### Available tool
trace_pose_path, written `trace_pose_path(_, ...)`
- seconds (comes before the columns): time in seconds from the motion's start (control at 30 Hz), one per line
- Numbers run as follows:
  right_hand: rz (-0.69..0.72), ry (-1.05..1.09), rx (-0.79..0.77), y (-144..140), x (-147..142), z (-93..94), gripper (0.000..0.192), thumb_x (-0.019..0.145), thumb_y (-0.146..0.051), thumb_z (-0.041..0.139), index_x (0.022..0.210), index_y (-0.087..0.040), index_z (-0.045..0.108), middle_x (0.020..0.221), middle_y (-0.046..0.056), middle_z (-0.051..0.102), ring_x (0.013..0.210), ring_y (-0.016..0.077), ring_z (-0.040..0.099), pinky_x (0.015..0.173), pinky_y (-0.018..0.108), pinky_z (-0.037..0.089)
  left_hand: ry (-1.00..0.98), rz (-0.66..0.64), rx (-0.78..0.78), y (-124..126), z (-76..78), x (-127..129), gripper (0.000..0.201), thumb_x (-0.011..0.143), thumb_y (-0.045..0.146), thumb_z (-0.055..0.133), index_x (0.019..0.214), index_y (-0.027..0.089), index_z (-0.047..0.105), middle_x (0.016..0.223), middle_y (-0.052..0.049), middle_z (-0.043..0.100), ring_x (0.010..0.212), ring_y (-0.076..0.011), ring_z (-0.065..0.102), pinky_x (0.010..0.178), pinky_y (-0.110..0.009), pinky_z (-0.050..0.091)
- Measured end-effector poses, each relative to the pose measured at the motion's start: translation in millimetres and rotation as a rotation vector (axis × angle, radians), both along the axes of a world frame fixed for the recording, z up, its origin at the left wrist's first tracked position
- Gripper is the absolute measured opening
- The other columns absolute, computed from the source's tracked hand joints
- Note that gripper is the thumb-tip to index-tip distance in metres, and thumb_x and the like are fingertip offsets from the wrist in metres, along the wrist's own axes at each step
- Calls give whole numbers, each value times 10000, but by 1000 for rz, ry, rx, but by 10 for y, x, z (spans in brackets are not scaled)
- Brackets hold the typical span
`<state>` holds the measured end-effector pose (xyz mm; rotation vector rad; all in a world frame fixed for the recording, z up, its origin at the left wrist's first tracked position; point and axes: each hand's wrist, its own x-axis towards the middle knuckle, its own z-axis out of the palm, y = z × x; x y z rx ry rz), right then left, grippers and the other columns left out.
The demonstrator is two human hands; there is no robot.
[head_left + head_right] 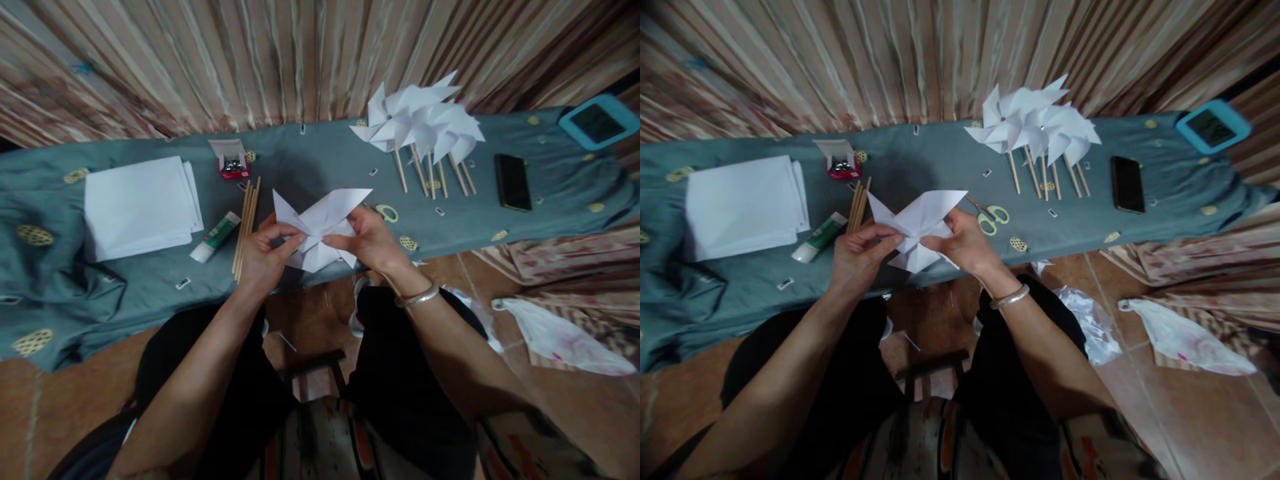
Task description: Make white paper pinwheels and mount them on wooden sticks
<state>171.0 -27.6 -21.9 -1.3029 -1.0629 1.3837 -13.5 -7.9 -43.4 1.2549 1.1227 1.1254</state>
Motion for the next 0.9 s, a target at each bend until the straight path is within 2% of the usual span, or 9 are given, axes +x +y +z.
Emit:
trace_pose_path(0.13, 23, -2, 12, 4, -2, 0, 515, 545, -354, 884, 972, -201, 640, 993, 44, 748, 955, 253, 707, 896, 445, 577, 51, 10, 12, -7, 2, -9, 84, 699, 313, 786, 692, 236, 753, 749, 7, 711, 775, -180, 638, 799, -283, 487)
trace_pose_path(0.27, 15, 3, 23, 3, -16, -7, 496, 549, -349, 877, 961, -209, 639, 977, 38, 754, 930, 243, 709, 895, 444, 573, 98, 17, 0, -12, -9, -22, 106, 713, 336, 780, 726, 232, 763, 735, 12, 718, 719, -168, 627, 729, -265, 469)
trace_pose_path(0.43, 23, -9, 10, -2, -24, -8, 484, 556, -338, 872, 962, -218, 638, 975, 29, 759, 913, 241, 712, 873, 430, 581, 98, 13, 25, -7, -13, -34, 94, 713, 310, 783, 737, 221, 766, 753, 1, 725, 740, -168, 639, 745, -259, 471)
trace_pose_path(0.63, 33, -25, 34, 5, -13, -29, 435, 602, -286, 836, 979, -209, 632, 996, 38, 760, 924, 244, 713, 871, 427, 575, 11, 1, -43, -24, 52, -31, 94, 674, 293, 799, 705, 215, 757, 718, 5, 713, 736, -169, 638, 774, -275, 488)
trace_pose_path(0.9, 67, -29, 39, 14, -36, -61, 469, 592, -310, 838, 992, -197, 621, 1022, 59, 751, 965, 254, 702, 891, 440, 564, 176, -9, 77, -1, -54, -74, 118, 722, 316, 744, 769, 208, 750, 789, -1, 734, 760, -162, 651, 753, -271, 495)
